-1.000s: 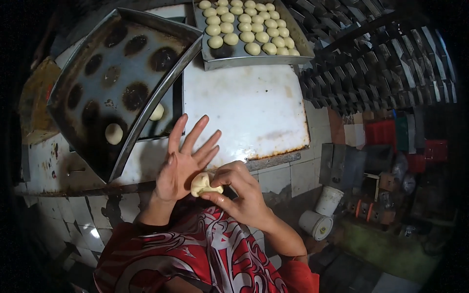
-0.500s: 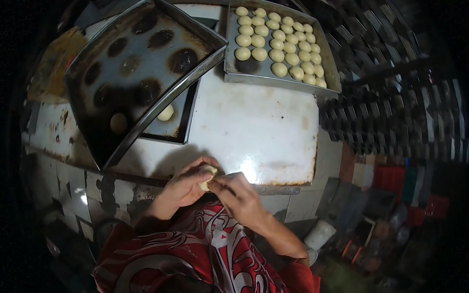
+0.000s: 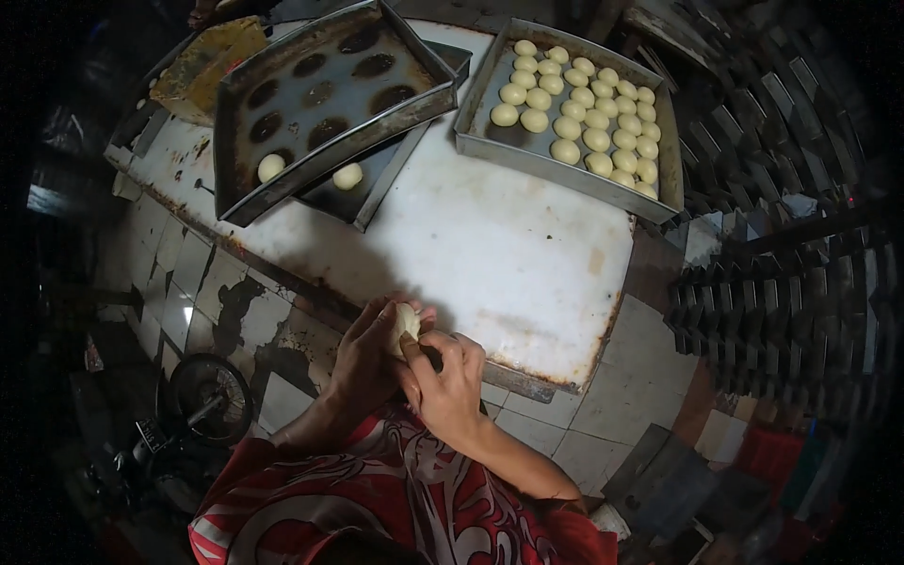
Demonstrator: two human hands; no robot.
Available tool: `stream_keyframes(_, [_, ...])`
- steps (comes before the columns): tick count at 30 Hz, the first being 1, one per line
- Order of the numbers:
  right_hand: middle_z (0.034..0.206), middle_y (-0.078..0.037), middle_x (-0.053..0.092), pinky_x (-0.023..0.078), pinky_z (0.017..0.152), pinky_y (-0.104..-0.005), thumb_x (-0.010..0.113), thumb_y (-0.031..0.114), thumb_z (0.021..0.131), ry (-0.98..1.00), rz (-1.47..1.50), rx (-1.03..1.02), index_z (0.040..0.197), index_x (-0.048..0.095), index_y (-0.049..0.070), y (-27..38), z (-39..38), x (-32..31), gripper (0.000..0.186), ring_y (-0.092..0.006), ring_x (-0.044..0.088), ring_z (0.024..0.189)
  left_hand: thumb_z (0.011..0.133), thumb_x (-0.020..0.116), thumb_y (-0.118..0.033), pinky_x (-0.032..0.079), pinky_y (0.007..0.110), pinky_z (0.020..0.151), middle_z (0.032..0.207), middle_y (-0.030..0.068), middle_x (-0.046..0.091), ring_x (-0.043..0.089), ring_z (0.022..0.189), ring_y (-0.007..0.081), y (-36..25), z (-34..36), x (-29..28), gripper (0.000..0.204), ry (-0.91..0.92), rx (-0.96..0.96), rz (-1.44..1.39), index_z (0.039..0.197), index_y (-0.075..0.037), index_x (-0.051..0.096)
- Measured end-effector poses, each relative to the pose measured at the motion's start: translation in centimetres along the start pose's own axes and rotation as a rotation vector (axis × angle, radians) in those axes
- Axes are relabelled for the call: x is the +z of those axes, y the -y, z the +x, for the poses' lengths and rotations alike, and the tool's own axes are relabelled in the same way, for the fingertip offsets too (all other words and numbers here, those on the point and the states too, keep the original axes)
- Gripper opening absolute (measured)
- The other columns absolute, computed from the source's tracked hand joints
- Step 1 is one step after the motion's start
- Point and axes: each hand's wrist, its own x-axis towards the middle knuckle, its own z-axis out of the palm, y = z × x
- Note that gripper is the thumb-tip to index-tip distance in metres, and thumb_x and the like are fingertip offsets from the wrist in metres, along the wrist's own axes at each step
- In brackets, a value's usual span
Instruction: The recorder is filling rounds of dough with a yellow mixture (possibly pineapple jam or similar) and placing them into metal trays.
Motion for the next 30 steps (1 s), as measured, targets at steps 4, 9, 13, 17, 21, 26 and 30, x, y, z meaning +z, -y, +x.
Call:
stream_keyframes(4, [0.098,-0.01,0.053,0.041,0.072,-0.0381,0.073,0.008,0.069,-0.033,0.012,-0.081,0.084,0.059,0.005,0.1,-0.4,-0.7,0.02,-0.0291,0.048,0.084,0.096,0.042,-0.015,0.048,0.03,0.082,0.106,0.0104,0.054,0.058,0.094,0.0197,-0.4,-2.0,-0.7,0.023,-0.004,-0.019,-0.019,0.11,0.001,0.05])
stream_keyframes(9, [0.087,-0.011,0.049,0.04,0.07,-0.0367,0.071,0.008,0.072,0.245,0.384,0.03,0.082,0.055,0.004,3.5,1.3,-0.9,0.02,-0.0289,0.047,0.081,0.093,0.052,-0.013,0.05,0.028,0.073,0.092,0.0067,0.059,0.06,0.081,0.0146,-3.1,-3.0,-7.2,0.018,0.516,-0.178,0.329,0.106,-0.001,0.052])
stream_keyframes(13, [0.095,-0.01,0.052,0.039,0.074,-0.0358,0.072,0.014,0.072,0.114,0.117,0.007,0.087,0.06,0.005,8.1,-0.7,3.4,0.022,-0.0281,0.047,0.085,0.098,0.044,-0.021,0.052,0.029,0.074,0.097,0.0076,0.059,0.061,0.087,0.0161,-3.6,-4.3,-10.6,0.024,0.162,-0.356,-0.321,0.109,-0.001,0.052])
stream_keyframes(17, [0.103,-0.01,0.054,0.039,0.078,-0.0369,0.073,0.012,0.072,0.06,-0.121,-0.089,0.092,0.063,0.005,10.4,-2.1,5.6,0.023,-0.0284,0.047,0.091,0.099,0.042,-0.022,0.05,0.028,0.079,0.11,0.0091,0.056,0.059,0.093,0.0158,-4.4,-4.7,-13.0,0.028,0.235,-0.497,-0.418,0.113,-0.001,0.053])
stream_keyframes(21, [0.097,-0.012,0.057,0.045,0.074,-0.037,0.071,0.003,0.074,0.083,0.172,0.039,0.091,0.056,0.003,8.7,-0.8,3.9,0.022,-0.0287,0.054,0.088,0.095,0.047,-0.013,0.047,0.029,0.086,0.116,0.0103,0.053,0.057,0.1,0.0172,-5.2,-4.6,-12.6,0.027,0.465,-0.268,-0.202,0.118,0.001,0.048])
stream_keyframes(26, [0.093,-0.007,0.062,0.049,0.071,-0.028,0.058,0.005,0.088,-0.193,0.91,0.618,0.096,0.053,-0.001,3.2,0.2,2.7,0.011,-0.0143,0.059,0.081,0.079,0.068,-0.004,0.046,0.032,0.083,0.106,0.0136,0.052,0.057,0.095,0.0234,-2.2,0.2,-6.2,0.04,0.218,0.635,0.616,0.112,0.002,0.046])
stream_keyframes(30, [0.096,-0.011,0.064,0.048,0.075,-0.0276,0.052,0.015,0.093,-0.317,0.391,0.549,0.109,0.055,-0.003,-9.7,2.3,2.8,0.024,-0.016,0.061,0.088,0.077,0.071,-0.022,0.038,0.043,0.096,0.123,0.0185,0.048,0.045,0.115,0.034,4.4,12.5,-4.2,0.053,0.313,0.765,1.332,0.118,0.001,0.047])
